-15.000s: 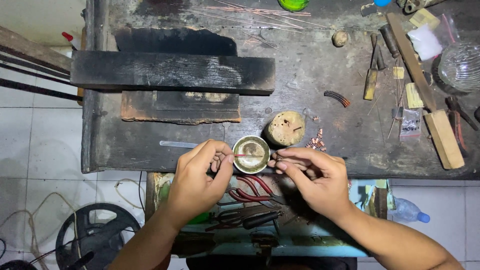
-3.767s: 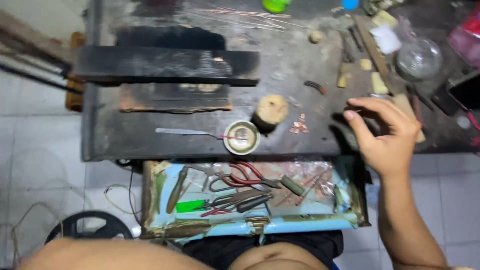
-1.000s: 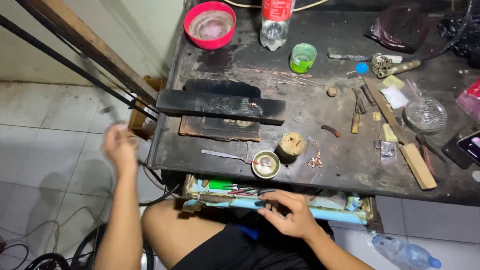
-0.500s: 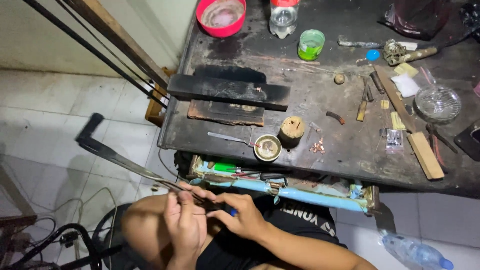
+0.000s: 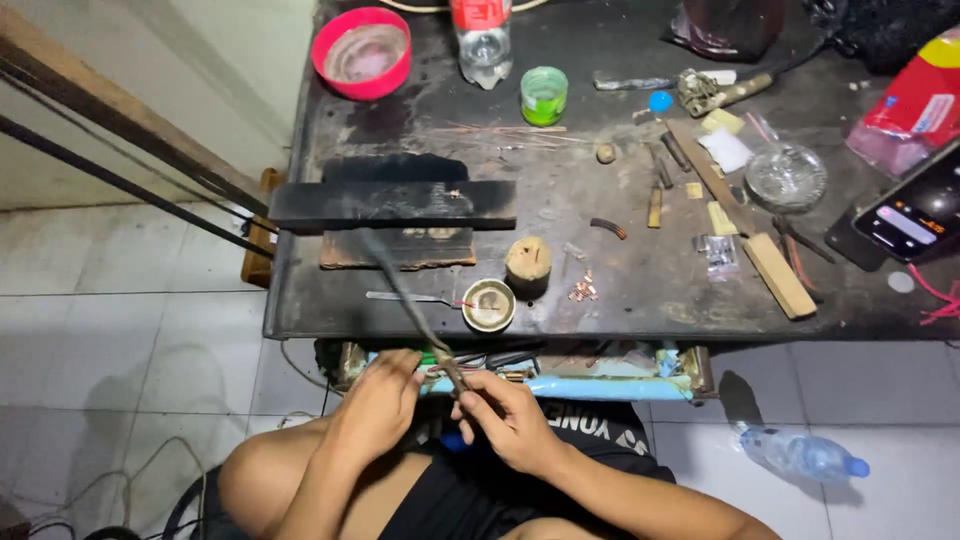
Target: Assembling small metal jewelry components and soldering them using a blowtorch at a workbench.
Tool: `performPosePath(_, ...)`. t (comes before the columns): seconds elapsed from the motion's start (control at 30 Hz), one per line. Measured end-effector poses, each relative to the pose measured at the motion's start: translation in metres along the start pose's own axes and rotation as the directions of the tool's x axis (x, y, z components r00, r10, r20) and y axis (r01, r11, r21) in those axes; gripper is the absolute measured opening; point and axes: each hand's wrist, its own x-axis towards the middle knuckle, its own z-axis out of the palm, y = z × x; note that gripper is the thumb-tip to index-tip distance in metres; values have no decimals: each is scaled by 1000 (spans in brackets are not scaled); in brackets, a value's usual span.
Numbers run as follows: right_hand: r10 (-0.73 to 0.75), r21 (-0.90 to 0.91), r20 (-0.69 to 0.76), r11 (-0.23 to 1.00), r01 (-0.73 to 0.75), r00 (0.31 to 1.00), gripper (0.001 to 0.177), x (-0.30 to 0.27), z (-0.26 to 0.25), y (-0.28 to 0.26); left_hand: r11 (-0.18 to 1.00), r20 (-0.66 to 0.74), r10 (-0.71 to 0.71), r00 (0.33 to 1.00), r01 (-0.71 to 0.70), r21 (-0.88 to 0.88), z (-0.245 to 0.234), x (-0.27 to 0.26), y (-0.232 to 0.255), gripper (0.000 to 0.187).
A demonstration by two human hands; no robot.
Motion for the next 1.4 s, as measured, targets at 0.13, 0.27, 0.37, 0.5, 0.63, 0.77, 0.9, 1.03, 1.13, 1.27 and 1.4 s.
performPosePath(0.13,92,14,-55,996,-91,994,19,-26,-16,4,997,-94,-69,993,72,32,13,3,1,39)
performPosePath(0.27,153,70,-74,986,-148,985,34,-39,-27,13,969,3,-195,981,192,154,8,6,8,34)
performPosePath(0.37,196,100,-78,977,-187,978,54,-42,-35,16,973,26,-197,980,192,129,9,3,3,34)
performPosePath(0.5,89,99,-38,991,-85,995,68,-50,-46,37,999,-151,-2,988,10,52,27,-4,-27,21)
performPosePath(0.63,-16,93,4,996,15,1000,65,-53,-44,30,987,-233,-51,971,85,136,-7,-11,-4,13)
performPosePath(0.77,30,114,58,993,-37,998,67,-52,-39,35,602,-135,-431,892,173,-779,-23,17,38,25)
performPosePath(0.9,42,171,86,984,-56,995,71,-47,-29,35,-115,174,-366,914,141,-983,-48,61,77,51)
performPosePath(1.03,-34,152,76,988,22,997,72,-44,-22,32,-271,298,-391,871,200,-941,-52,92,97,62)
performPosePath(1.13,40,144,75,988,-50,996,71,-41,-19,26,-249,364,-460,810,276,-928,-58,101,106,53)
performPosePath(1.27,19,118,82,993,-28,996,74,-35,-14,22,-255,324,-387,863,238,-937,-61,106,104,39)
performPosePath(1.4,23,111,76,993,-31,997,75,-31,-9,22,-196,256,-448,857,185,-963,-57,103,103,36)
